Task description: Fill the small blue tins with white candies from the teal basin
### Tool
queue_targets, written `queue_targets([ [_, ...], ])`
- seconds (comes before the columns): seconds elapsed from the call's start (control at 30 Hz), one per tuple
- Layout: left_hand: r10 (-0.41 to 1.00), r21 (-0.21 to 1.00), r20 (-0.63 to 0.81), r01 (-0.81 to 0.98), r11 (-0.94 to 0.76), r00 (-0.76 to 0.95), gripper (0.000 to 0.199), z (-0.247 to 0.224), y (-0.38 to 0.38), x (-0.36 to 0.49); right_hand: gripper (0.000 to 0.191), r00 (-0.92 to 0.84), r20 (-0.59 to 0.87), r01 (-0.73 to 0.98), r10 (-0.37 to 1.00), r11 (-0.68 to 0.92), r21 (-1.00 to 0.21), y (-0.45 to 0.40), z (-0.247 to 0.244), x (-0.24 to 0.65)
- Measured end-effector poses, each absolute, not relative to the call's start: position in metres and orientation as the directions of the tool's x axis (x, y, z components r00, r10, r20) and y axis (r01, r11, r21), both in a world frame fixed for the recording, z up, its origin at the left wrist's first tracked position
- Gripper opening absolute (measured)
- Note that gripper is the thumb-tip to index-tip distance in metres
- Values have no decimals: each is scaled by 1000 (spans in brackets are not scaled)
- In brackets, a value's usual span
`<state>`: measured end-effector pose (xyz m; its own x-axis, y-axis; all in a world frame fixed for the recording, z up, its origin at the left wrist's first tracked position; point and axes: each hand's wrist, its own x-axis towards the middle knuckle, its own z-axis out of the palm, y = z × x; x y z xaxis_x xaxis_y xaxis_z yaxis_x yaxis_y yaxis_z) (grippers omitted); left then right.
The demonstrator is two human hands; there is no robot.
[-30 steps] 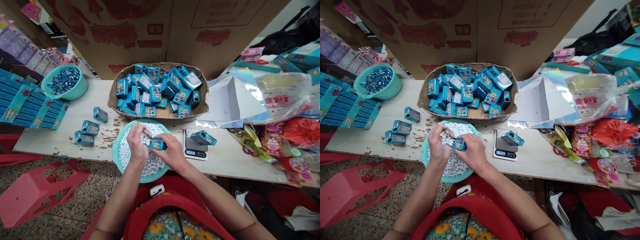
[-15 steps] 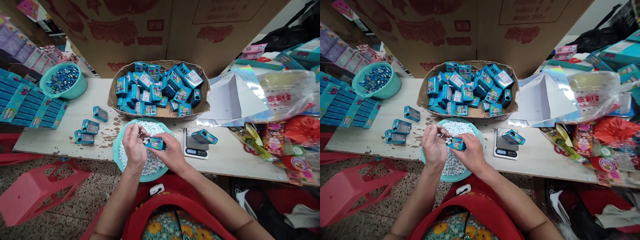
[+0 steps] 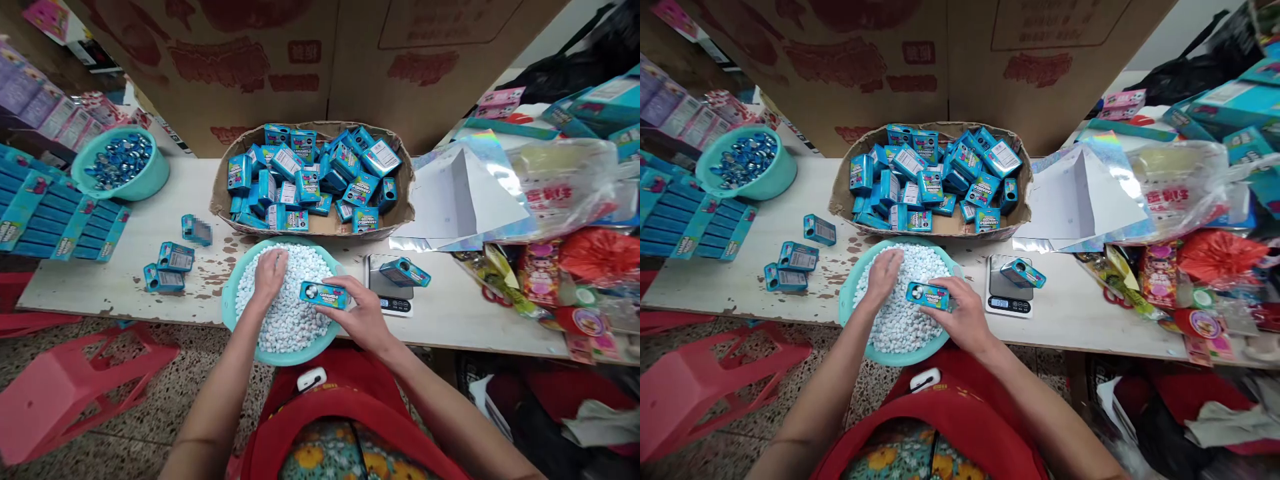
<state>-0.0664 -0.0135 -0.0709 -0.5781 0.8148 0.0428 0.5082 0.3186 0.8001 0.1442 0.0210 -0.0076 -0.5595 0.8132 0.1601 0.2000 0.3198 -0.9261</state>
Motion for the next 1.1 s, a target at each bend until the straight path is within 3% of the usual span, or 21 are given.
queue_targets([
  [0.1,924,527,0,785,326,-383,34,-91,-17,-60,36,-554,121,231,824,292,-928,15,-16,149],
  [0.2,939,315,-27,889,334,-343,41,-92,-24,-47,37,-563,124,227,817,298,-927,7,-23,148],
  [0.33,948,212,2,926,312,-319,36,-95,-30,-41,38,-575,105,238,811,290,-927,5,-28,146],
  [0.4,929,283,46,897,340,-367,31,-101,-30,-42,38,-567,94,250,818,280,-927,7,-28,147],
  [0.5,821,544,75,713,443,-567,22,-104,-28,-46,36,-550,99,260,829,283,-923,12,-26,147],
  [0.57,688,775,-52,405,484,-724,21,-97,-28,-48,35,-543,106,271,833,293,-917,16,-23,145],
  [0.63,576,916,-275,-26,401,-770,24,-79,-28,-48,34,-550,118,282,827,316,-906,18,-20,139],
  [0.7,566,905,-420,-372,205,-710,25,-53,-30,-47,34,-571,141,285,809,356,-890,18,-18,130],
  [0.77,614,842,-434,-540,15,-659,24,-26,-33,-45,34,-599,172,284,782,408,-867,16,-15,118],
  [0.93,649,801,-267,-539,-262,-712,18,11,-38,-41,33,-693,215,308,688,552,-775,7,-8,88],
  [1.1,593,882,-167,-388,-267,-788,24,3,-39,-41,32,-747,192,323,637,600,-732,5,-6,80],
])
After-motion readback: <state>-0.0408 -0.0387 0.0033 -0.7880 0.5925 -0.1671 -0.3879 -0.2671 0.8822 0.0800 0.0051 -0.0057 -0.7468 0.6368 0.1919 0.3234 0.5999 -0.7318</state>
